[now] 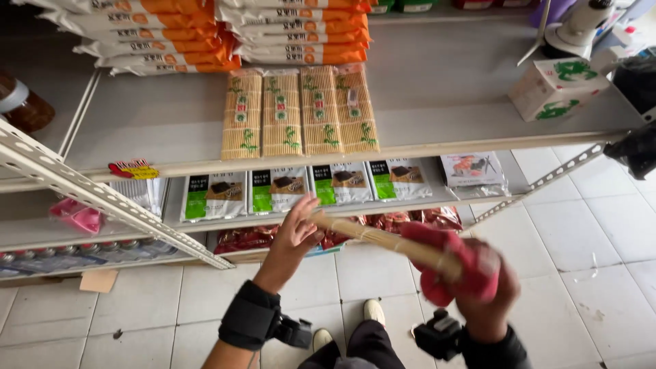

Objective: The person wipes sealed packaged food items, including a chili powder bag, rice paper packs, and bamboo sushi rolling mats, with a pink cloth, then arranges the wiped packages on a store shelf. They carry items between a shelf and a chest freezer while wiping each package.

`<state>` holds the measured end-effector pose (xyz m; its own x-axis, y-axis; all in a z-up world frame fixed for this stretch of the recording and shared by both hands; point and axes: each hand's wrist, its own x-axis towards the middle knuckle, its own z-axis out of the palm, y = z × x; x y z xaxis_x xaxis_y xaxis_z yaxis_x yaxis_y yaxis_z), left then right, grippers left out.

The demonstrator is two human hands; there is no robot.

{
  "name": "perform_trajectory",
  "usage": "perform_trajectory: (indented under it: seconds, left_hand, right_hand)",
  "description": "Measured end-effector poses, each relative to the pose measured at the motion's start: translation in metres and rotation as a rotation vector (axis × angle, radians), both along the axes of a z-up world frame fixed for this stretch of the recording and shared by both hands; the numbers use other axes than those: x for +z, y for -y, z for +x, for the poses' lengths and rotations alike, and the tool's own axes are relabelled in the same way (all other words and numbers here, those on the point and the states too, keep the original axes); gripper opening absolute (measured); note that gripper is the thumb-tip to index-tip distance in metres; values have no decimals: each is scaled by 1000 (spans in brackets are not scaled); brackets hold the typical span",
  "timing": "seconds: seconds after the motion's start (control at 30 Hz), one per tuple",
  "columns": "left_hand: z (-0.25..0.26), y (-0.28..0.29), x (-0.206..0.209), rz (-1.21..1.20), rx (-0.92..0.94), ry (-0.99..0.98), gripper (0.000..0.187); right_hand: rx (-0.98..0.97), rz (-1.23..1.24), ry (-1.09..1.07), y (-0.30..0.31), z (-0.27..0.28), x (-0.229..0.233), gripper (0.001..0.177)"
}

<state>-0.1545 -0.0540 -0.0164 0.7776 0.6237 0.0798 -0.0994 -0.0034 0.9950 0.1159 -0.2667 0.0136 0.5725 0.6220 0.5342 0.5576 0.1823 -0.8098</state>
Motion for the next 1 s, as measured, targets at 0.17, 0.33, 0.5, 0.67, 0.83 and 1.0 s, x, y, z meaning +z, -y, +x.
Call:
perform_trajectory:
  seconds: [0.17, 0.33, 0.5, 0.67, 0.83, 1.0]
  left_hand:
    - [24, 23, -3, -603, -156, 533, 85]
    - [41, 34, 43, -750, -155, 628, 84]
    - [44, 40, 40, -657, -90, 486, 73]
    - [63, 48, 21, -632, -184, 363, 76]
    - [78, 52, 27, -612, -261, 269, 79]
    - [93, 37, 26, -524, -248, 269, 79]
  right_hand:
    - [220, 345, 594, 2, -55, 27, 28]
    - [546, 51, 758, -2, -75, 37, 34]
    - [772, -224, 652, -15, -77, 32, 58]
    - [493, -283, 725, -61, -50, 41, 86]
    - [309, -204, 651, -92, -25, 82, 83]
    - [187, -180, 585, -88, -36, 79, 87]
